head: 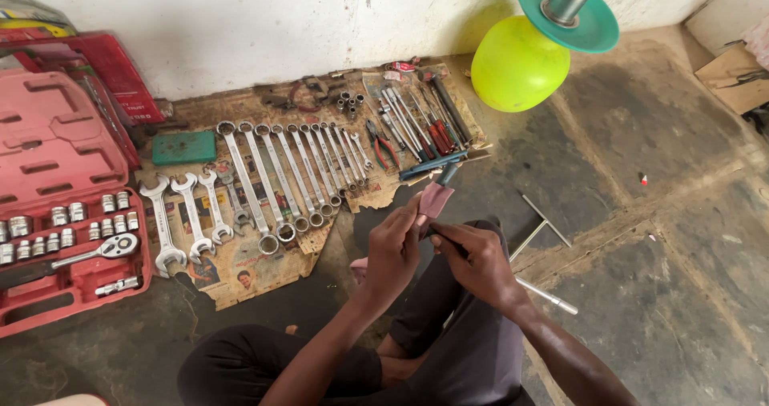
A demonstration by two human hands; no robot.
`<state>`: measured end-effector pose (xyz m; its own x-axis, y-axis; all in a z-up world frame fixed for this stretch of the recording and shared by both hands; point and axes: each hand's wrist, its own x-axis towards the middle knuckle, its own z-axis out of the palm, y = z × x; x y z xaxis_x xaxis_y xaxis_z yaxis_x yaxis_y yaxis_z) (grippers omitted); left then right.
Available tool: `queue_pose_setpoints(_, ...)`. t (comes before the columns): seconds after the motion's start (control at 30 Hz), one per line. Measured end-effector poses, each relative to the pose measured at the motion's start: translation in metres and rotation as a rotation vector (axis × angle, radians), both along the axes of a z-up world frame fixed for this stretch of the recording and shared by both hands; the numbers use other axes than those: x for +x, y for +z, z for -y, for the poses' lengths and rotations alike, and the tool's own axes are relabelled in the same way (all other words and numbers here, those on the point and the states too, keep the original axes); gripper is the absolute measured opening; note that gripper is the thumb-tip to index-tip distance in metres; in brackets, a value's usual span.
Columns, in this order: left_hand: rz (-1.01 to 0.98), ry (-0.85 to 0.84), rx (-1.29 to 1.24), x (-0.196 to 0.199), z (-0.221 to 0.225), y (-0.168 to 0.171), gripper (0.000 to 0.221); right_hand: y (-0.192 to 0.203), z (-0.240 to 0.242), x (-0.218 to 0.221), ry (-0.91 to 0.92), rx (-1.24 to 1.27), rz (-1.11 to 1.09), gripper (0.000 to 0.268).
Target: Cleaning and inspecting various motorcycle repair tools such as pliers and T-handle wrenches.
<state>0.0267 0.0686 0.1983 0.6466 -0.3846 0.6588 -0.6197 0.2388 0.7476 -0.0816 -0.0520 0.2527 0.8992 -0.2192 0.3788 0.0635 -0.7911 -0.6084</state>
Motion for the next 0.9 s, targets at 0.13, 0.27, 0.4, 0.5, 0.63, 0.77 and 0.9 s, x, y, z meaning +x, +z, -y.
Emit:
queue_pose_setpoints(0.13, 0.021, 0.079, -0.048, 0.007, 0.013, -0.039, 0.016, -0.015, -0.007, 0.001, -0.004, 0.007, -0.008, 0.019)
queue_pose_setpoints(0.27, -0.212, 0.115, 0.072, 0.018, 0.004, -0.026, 0.029, -0.016, -0.015, 0.004, 0.037, 0.020, 0.035, 0.023)
queue_pose_setpoints(0.4, -0.375, 0.003, 0.126, 0.025, 0.005, -0.025, 0.036, -0.012, -0.014, 0.003, 0.003, -0.001, 0.106, 0.022)
queue_pose_setpoints(0.5, -0.245, -0.008, 0.093, 0.021, -0.002, -0.005, 0.033, 0.004, -0.011, 0.005, -0.129, -0.027, 0.039, 0.021)
queue_pose_setpoints(0.63, -0.219, -0.022, 0.073, 0.021, 0.001, -0.010, 0.028, -0.010, 0.014, 0.006, -0.157, -0.066, 0.097, 0.020)
queue_pose_setpoints(0.77, -0.239, -0.114, 0.146, 0.020, 0.006, -0.035, 0.028, -0.024, 0.087, 0.001, -0.352, -0.150, 0.232, 0.011)
queue_pose_setpoints(0.9, -0.394, -0.181, 0.317, 0.017, 0.000, -0.026, 0.032, 0.008, 0.122, -0.015, -0.547, -0.119, 0.310, 0.016)
